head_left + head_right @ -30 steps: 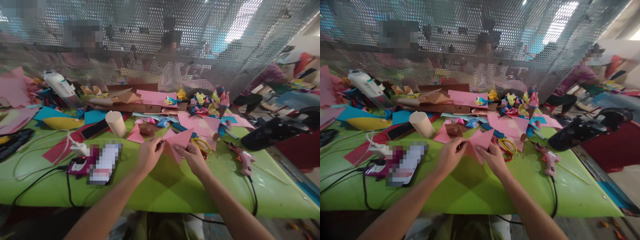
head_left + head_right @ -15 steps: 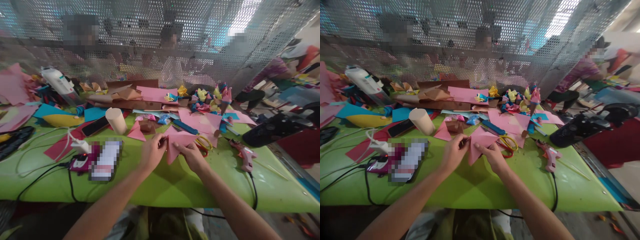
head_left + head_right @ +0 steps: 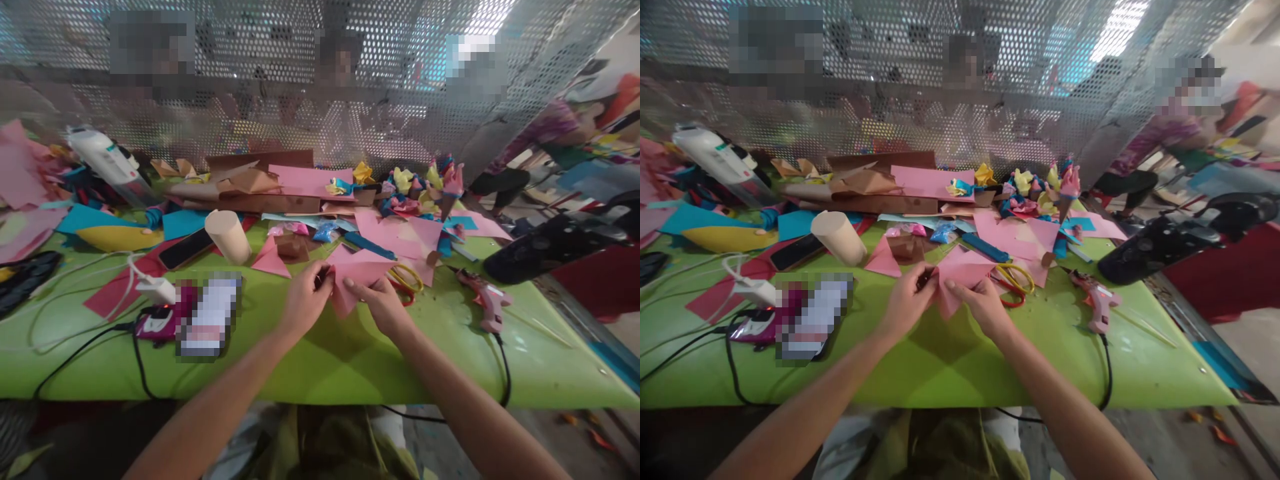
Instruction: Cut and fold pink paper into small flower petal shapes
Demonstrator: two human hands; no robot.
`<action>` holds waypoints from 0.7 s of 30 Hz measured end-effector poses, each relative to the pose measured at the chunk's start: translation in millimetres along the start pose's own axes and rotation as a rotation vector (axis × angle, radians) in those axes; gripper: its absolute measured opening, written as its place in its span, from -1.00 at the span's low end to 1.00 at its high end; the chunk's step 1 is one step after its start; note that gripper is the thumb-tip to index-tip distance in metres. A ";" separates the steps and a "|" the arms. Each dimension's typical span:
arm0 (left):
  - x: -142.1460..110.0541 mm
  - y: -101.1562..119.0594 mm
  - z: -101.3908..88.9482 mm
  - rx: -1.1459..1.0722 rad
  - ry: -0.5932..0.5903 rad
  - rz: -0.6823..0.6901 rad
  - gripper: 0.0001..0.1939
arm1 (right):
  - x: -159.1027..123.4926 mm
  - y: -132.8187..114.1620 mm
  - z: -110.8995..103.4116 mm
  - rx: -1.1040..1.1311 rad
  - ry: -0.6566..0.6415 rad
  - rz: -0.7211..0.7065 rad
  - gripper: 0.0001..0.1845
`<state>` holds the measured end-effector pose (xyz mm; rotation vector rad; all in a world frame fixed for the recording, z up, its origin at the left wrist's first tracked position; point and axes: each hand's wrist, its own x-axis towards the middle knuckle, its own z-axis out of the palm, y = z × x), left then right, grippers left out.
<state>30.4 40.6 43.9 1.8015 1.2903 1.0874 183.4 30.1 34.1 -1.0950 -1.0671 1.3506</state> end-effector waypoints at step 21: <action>-0.7 2.2 3.7 -0.142 -0.062 -0.019 -0.66 | 2.2 2.3 2.2 0.054 0.121 0.005 -0.53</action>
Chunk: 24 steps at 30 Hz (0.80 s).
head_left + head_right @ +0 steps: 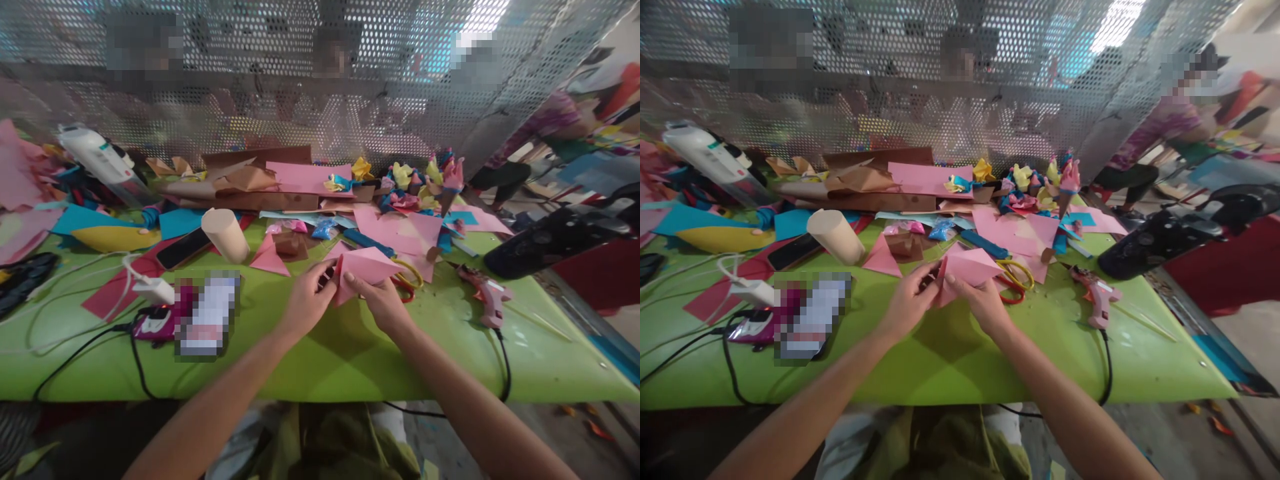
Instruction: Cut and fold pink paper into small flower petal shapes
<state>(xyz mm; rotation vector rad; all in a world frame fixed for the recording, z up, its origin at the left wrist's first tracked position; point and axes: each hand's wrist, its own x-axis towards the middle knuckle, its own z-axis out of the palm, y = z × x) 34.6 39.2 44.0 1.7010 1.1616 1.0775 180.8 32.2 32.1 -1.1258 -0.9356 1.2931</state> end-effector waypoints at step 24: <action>-7.1 -1.0 -2.3 -0.068 -0.195 0.073 -0.37 | 6.2 1.7 -5.0 0.113 0.169 -0.075 -0.61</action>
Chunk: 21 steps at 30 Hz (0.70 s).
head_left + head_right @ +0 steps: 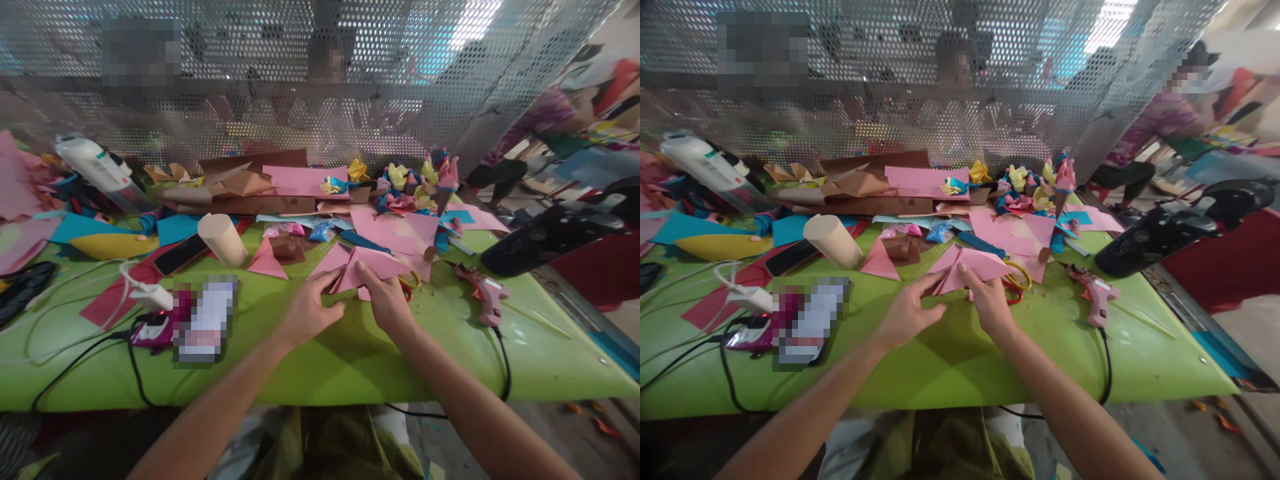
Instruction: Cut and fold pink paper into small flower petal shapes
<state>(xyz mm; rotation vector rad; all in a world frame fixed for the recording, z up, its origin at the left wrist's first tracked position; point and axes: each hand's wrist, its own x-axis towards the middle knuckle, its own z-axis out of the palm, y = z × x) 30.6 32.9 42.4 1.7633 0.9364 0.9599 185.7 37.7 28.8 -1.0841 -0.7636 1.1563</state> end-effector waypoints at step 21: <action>3.3 -10.6 3.3 0.310 0.150 0.128 -0.54 | -4.0 -1.9 1.8 -0.037 -0.024 0.125 -0.51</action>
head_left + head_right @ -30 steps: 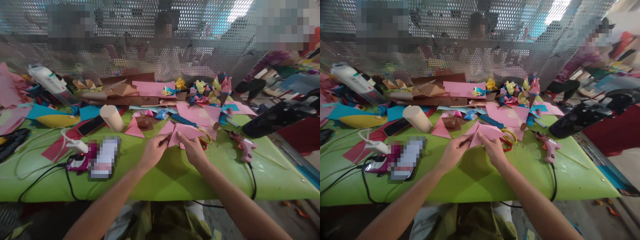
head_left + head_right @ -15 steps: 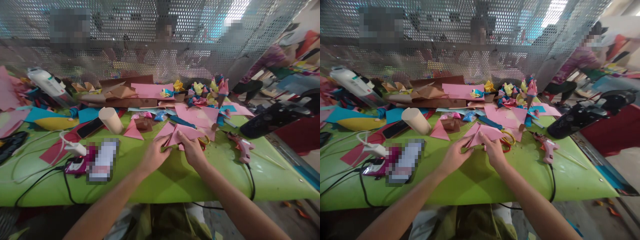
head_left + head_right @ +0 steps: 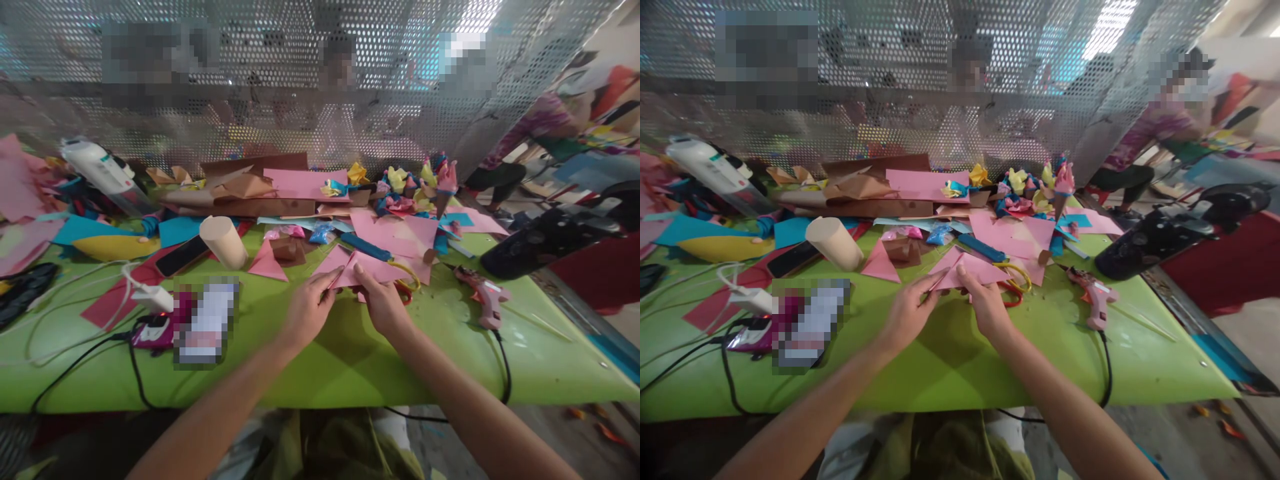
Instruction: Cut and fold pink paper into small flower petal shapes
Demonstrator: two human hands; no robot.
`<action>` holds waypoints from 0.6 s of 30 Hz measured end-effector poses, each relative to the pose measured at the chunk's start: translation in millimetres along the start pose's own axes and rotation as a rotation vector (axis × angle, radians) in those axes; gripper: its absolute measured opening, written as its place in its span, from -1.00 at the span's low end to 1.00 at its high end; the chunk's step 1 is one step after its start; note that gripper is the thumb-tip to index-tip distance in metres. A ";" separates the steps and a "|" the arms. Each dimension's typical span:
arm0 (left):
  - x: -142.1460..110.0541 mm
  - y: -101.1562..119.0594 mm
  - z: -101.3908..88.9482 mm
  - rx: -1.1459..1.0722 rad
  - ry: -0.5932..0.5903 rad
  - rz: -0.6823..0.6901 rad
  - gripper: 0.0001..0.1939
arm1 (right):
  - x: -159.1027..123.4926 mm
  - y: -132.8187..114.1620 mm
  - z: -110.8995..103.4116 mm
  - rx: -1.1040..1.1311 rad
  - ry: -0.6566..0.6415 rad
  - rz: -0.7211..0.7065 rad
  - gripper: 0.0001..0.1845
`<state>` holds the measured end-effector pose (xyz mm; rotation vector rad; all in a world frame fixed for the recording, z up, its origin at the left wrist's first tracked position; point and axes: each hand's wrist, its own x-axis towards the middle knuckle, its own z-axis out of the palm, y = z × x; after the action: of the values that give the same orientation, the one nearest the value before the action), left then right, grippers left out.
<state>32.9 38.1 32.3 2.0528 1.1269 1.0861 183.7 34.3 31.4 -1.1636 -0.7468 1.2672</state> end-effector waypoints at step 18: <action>-0.3 4.2 -6.4 -0.102 0.059 -0.174 -0.60 | 1.1 10.4 -5.6 -0.079 -0.036 -0.038 -0.58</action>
<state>29.2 36.3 38.7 1.8197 1.2281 1.0998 185.7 33.0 19.9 -1.1873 -0.8481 1.2395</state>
